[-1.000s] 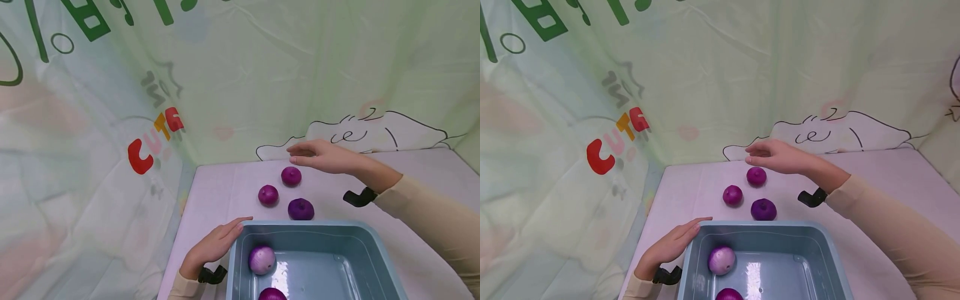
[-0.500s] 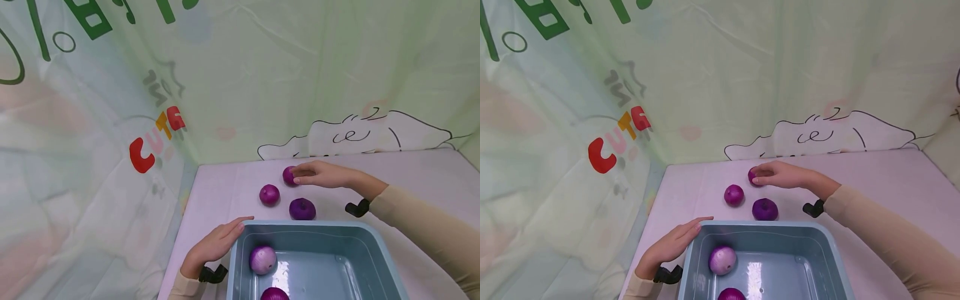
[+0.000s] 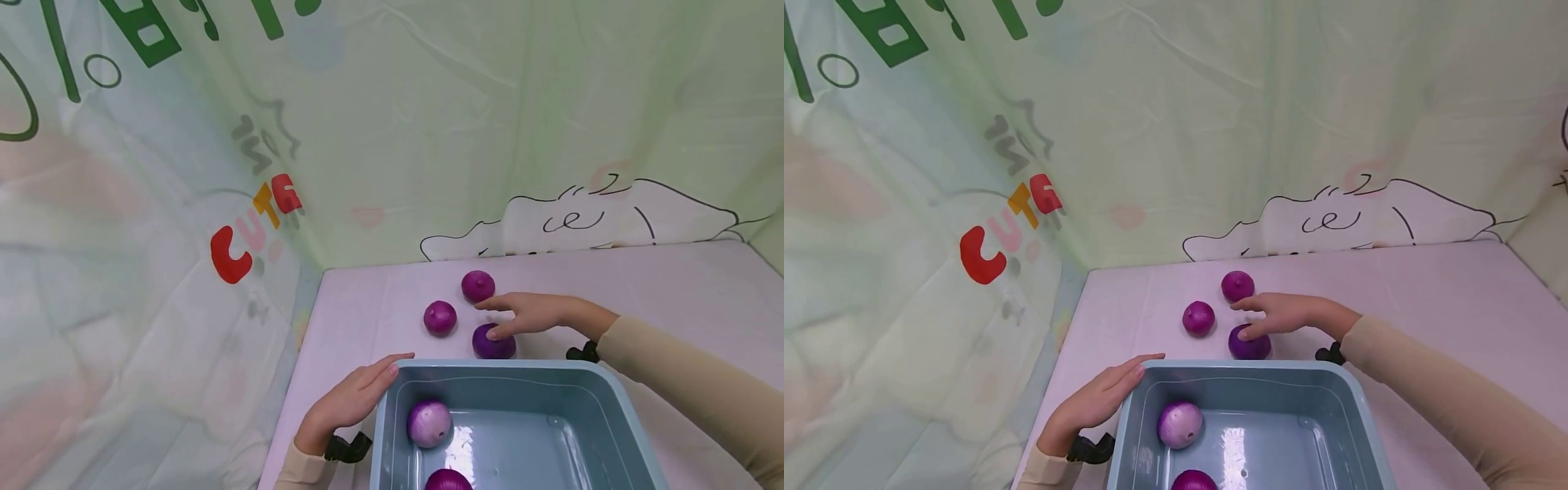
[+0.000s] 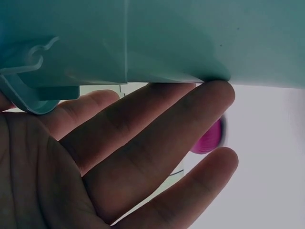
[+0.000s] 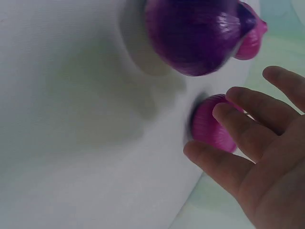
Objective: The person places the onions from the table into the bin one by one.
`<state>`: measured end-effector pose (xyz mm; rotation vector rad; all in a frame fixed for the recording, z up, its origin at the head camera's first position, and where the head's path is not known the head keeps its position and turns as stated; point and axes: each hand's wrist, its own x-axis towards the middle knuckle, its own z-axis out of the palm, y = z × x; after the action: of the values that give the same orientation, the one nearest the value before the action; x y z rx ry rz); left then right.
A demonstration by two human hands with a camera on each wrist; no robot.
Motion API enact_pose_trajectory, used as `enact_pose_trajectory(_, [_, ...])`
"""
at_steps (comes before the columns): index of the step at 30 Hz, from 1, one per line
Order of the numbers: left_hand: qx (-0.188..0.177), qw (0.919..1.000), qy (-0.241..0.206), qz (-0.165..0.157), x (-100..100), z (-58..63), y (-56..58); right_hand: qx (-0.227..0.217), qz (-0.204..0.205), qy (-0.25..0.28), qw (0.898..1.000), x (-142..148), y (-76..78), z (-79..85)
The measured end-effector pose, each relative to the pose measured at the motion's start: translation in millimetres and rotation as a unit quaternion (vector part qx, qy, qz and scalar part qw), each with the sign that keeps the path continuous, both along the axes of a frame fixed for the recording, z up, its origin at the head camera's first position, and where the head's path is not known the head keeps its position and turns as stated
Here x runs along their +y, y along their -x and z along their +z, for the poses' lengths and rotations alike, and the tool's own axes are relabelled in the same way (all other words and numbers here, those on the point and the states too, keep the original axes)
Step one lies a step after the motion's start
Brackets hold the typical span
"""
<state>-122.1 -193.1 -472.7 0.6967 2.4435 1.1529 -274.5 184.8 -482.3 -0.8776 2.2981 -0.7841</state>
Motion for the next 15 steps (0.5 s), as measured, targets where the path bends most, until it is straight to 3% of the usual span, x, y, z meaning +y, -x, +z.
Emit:
enact_pose_trajectory(6, [-0.002,1.0,-0.003,0.002,0,-0.9,-0.1,-0.016,0.004,-0.036,0.999,-2,-3.4,-16.1])
enact_pose_trajectory(15, [0.003,1.0,-0.002,0.003,0,-1.5,0.5,-0.011,0.026,-0.043,0.999,-2,-3.8,-38.1])
